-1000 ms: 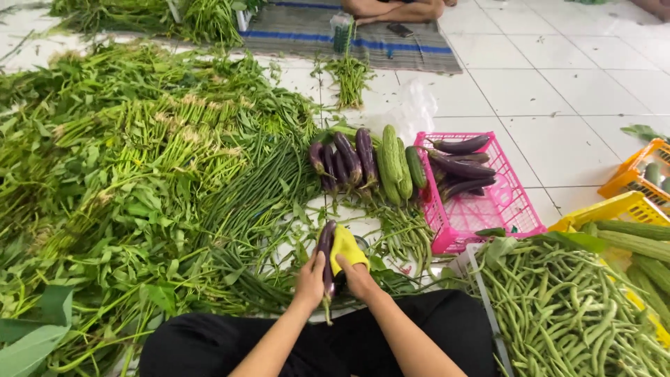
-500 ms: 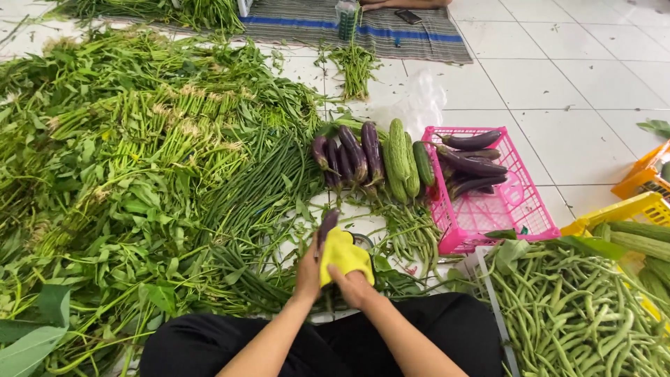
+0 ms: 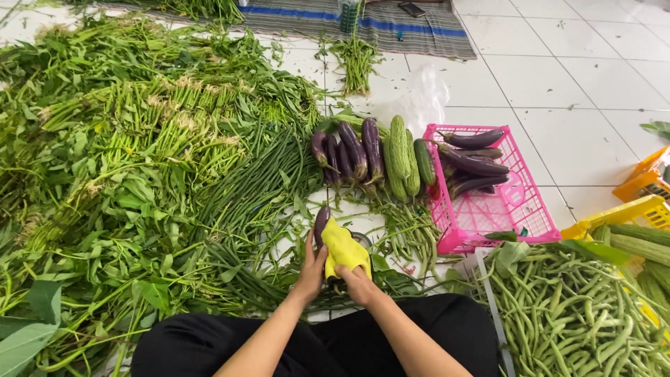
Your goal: Cleaning eggplants by wiping them with a cloth and sorting them into a basket while sitting on the floor.
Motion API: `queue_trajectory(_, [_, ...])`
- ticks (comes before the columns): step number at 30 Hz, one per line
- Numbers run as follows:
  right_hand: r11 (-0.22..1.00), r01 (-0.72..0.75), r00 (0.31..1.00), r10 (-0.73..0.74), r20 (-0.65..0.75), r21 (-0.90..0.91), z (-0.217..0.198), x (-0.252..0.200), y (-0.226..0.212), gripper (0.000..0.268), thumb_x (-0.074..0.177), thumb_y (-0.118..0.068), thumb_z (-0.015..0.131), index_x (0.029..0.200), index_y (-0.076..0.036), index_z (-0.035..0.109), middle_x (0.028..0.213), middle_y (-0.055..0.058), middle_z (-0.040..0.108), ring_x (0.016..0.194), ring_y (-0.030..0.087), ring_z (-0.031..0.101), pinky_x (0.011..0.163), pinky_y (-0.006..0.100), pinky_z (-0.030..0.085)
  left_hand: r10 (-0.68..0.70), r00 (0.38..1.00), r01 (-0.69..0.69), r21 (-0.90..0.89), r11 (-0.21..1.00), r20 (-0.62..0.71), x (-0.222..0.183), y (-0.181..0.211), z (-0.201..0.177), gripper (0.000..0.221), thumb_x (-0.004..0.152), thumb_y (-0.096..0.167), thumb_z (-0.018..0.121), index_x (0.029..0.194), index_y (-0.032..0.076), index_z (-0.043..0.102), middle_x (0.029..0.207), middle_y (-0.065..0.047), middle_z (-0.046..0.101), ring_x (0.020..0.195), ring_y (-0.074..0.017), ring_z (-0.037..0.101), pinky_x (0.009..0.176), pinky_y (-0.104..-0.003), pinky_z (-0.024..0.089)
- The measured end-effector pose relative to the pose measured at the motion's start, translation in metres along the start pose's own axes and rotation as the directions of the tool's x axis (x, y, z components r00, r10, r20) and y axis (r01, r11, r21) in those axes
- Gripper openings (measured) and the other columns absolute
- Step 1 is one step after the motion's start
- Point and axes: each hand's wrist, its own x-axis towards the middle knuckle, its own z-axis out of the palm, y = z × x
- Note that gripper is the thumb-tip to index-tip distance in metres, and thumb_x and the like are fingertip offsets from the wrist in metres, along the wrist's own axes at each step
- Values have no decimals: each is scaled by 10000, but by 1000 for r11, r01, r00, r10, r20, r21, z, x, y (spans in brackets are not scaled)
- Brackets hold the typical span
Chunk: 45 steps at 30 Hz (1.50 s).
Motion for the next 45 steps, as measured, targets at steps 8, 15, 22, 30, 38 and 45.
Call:
queue_trajectory(8, [948,-102,987,134,-88,300,-30,-18,-87,629,971,-425,593,1480,-58,548,1506,205,523,1392,349,494,1177,509,368,-29,989,38,-62,997,147,-14,20,13,824,1068,334,551,1668,156,15,1674,-275,147,1519,-441,254,1181,-552,364])
queue_trajectory(15, [886,-249,898,363,-249,392,-66,-12,-129,930,922,-687,556,1607,-92,352,1626,182,369,1501,373,339,1252,536,242,-93,943,93,14,996,318,-20,8,22,812,1042,332,626,1670,244,119,1507,-263,502,1275,-375,606,1006,-478,566])
queue_trajectory(22, [838,-265,893,400,-207,477,-64,-7,-114,960,901,-669,564,1560,8,396,1578,283,382,1473,434,362,1204,557,279,-87,966,48,163,985,245,-5,-12,13,655,1084,276,502,1664,245,200,1448,-268,537,1028,-274,653,771,-404,612])
queue_trajectory(30, [911,-221,960,266,-86,348,-36,6,-72,845,917,-551,570,1523,25,451,1534,267,452,1441,407,424,1202,536,300,57,998,-54,282,958,-2,-13,35,14,681,1090,436,345,1671,157,122,1663,-240,257,1491,-415,344,1159,-547,385])
queue_trajectory(38, [971,-206,979,204,30,118,-9,-30,-104,535,952,-405,501,1206,46,639,1118,204,654,1046,294,586,964,414,437,118,990,-80,382,921,-77,11,-9,-5,627,1079,333,330,1648,175,119,1643,-209,296,1420,-418,431,1087,-532,437])
queue_trajectory(45, [377,168,880,359,-311,911,-21,19,-71,535,759,-123,586,1267,45,594,1190,166,605,1081,334,600,1021,469,443,83,988,-128,404,906,127,-23,21,24,643,1109,365,329,1664,110,129,1607,-315,309,1270,-455,578,992,-596,475])
